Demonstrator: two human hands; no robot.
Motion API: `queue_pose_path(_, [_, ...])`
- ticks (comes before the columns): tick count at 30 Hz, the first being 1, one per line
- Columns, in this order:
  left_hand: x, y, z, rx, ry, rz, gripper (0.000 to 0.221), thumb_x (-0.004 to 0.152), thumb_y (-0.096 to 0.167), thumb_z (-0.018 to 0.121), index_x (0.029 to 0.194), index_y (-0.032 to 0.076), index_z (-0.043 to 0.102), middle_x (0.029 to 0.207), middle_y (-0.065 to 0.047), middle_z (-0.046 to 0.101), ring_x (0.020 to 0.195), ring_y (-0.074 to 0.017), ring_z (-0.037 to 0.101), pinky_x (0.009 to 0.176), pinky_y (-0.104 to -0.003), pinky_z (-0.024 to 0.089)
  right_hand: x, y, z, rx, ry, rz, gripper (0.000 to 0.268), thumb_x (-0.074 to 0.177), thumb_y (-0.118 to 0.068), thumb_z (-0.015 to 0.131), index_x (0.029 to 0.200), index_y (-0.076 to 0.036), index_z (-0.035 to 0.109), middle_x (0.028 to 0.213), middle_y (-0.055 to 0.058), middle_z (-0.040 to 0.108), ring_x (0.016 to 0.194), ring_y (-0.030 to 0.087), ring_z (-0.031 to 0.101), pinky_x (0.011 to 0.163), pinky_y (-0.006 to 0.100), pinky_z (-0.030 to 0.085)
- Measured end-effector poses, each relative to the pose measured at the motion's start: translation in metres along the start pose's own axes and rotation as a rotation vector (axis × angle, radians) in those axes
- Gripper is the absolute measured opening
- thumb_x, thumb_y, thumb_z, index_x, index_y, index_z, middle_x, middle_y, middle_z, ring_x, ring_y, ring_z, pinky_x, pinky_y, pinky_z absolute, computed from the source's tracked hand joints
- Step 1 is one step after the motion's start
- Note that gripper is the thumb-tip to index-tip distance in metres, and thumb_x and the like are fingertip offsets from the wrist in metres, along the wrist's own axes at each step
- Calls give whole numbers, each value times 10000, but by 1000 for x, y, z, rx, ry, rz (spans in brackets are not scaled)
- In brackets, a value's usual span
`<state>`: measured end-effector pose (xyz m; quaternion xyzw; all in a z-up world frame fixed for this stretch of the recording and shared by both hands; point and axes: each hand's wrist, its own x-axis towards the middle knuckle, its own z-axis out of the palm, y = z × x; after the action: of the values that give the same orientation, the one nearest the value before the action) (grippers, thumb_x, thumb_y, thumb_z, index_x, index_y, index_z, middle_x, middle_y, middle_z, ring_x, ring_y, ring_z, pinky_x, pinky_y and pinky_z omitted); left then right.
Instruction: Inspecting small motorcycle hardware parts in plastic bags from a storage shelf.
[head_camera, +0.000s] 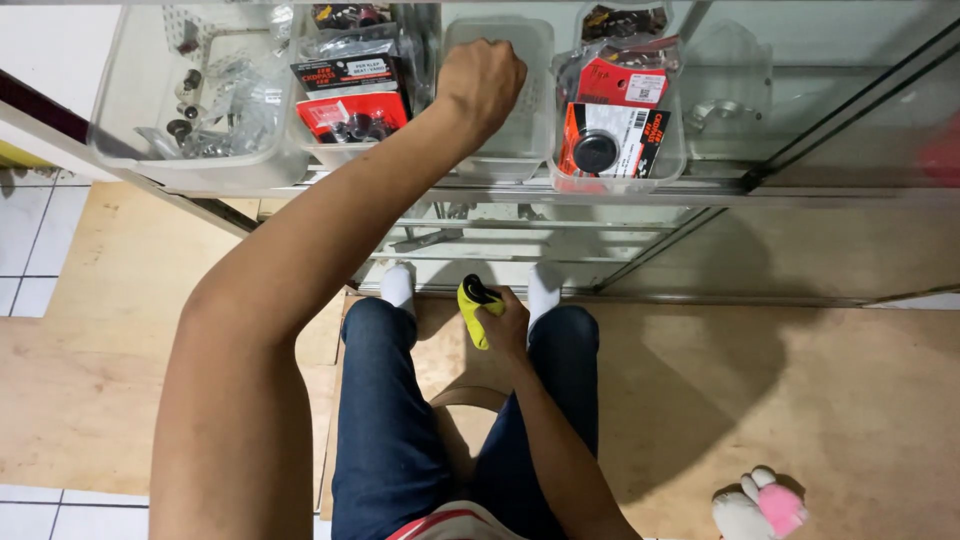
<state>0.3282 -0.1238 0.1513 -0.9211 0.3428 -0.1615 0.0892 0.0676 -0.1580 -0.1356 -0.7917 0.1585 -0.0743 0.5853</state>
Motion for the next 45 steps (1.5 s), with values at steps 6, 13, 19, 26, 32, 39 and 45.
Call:
queue_pose_path(6, [-1, 1, -13, -112, -200, -170, 206, 816, 11, 732, 993, 100, 791, 1066, -159, 742, 981, -349, 731, 706, -395, 618, -1, 5, 2, 42, -10, -53, 421, 754, -146, 754, 1166, -78, 704, 1033, 114, 783, 945, 227, 763, 841, 338, 586])
queue_pose_path(13, [-44, 2, -68, -89, -12, -1, 143, 828, 54, 699, 959, 53, 756, 948, -206, 745, 884, -364, 745, 687, -421, 612, 0, 4, 4, 15, 11, 9, 401, 763, -160, 805, 1149, -89, 723, 1018, 113, 789, 935, 213, 770, 836, 336, 589])
queue_pose_path(19, [-175, 19, -133, -410, 176, 156, 221, 807, 100, 690, 1010, 12, 685, 934, -210, 683, 784, -376, 712, 616, -461, 587, 9, 37, 5, -23, -65, -137, 418, 744, -117, 805, 1143, -48, 702, 994, 119, 769, 921, 204, 740, 821, 328, 564])
queue_pose_path(26, [-265, -111, -115, -369, 130, -320, 149, 929, 190, 745, 918, 42, 724, 839, -201, 713, 718, -388, 692, 641, -484, 560, 14, 58, 14, 218, -137, 52, 370, 728, -59, 752, 1096, -24, 722, 945, 60, 760, 838, 146, 702, 766, 298, 570])
queue_pose_path(32, [-238, -233, -29, -463, 158, -417, 326, 884, 279, 847, 1113, 71, 745, 1021, -204, 738, 902, -347, 717, 781, -454, 571, 19, 71, 19, 277, -162, 118, 371, 725, -48, 745, 1093, -11, 713, 943, 49, 745, 824, 150, 692, 754, 298, 559])
queue_pose_path(39, [-175, -251, 16, -266, -268, -441, 593, 647, 408, 973, 1116, 113, 763, 1104, -179, 728, 1012, -373, 688, 866, -487, 554, 25, 117, 12, 241, -104, 84, 392, 745, -68, 741, 1134, -34, 703, 950, 21, 737, 834, 131, 685, 761, 294, 556])
queue_pose_path(45, [-175, -261, 19, -436, 67, -466, 590, 664, 419, 982, 1099, 97, 747, 1052, -136, 753, 948, -321, 712, 813, -456, 551, 17, 89, 4, 294, -119, 181, 348, 751, -44, 724, 1094, 5, 702, 906, 38, 731, 770, 145, 678, 704, 311, 558])
